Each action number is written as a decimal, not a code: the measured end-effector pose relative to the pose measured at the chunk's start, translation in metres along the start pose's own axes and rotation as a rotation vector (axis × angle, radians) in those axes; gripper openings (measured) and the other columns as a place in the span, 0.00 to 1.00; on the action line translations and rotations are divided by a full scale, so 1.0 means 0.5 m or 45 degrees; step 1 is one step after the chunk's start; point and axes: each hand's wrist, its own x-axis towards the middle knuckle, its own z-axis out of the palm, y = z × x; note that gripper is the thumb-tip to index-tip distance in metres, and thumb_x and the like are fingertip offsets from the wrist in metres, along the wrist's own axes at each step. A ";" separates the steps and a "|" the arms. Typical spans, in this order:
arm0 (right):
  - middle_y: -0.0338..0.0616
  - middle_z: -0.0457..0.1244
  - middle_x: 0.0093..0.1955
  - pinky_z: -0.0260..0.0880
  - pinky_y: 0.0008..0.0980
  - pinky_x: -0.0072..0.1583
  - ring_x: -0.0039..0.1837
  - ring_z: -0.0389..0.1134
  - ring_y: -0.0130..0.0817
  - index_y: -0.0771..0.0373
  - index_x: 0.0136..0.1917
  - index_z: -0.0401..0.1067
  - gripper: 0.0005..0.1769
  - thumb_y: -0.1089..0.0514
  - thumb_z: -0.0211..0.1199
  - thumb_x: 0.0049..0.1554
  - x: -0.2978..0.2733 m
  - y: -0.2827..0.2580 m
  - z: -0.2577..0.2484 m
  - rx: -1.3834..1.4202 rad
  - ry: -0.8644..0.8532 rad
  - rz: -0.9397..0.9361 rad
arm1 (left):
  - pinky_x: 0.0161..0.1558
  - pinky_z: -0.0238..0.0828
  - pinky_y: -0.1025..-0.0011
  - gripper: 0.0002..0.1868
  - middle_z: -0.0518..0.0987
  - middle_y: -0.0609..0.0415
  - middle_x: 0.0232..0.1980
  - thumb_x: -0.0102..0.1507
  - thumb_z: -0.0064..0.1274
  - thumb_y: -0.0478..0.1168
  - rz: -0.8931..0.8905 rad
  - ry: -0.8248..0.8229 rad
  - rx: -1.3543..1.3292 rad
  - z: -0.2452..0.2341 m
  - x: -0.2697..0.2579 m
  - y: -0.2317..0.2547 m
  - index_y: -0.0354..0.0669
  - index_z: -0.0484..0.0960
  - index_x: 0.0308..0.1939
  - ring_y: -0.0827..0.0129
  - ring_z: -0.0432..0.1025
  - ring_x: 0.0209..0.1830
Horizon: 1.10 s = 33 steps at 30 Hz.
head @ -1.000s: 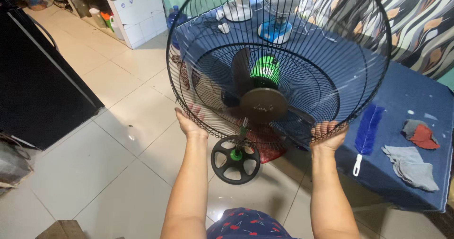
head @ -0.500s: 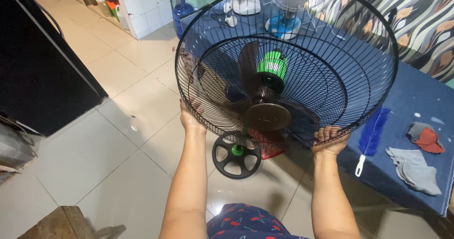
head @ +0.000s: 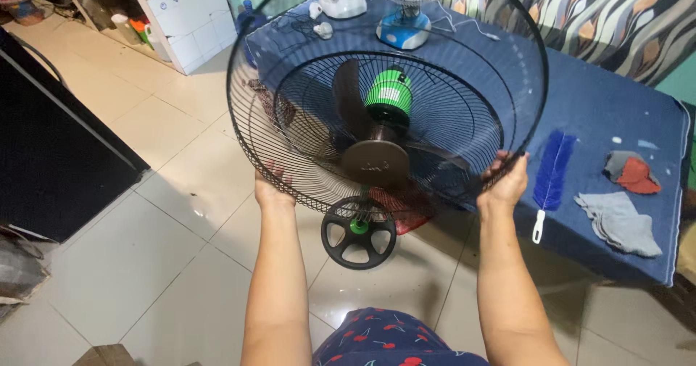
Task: The person disassembles and reassembles a standing electric fan. They remove the front grille and center cap, then reattach them, repeating the process to ensure proper assembly.
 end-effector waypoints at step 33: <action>0.37 0.57 0.31 0.57 0.27 0.31 0.29 0.56 0.25 0.62 0.47 0.65 0.25 0.40 0.44 0.74 0.085 -0.112 0.082 -0.262 -0.119 -0.361 | 0.45 0.59 0.67 0.15 0.73 0.63 0.42 0.64 0.50 0.56 -0.016 0.301 0.192 0.041 0.080 -0.011 0.54 0.78 0.46 0.73 0.64 0.42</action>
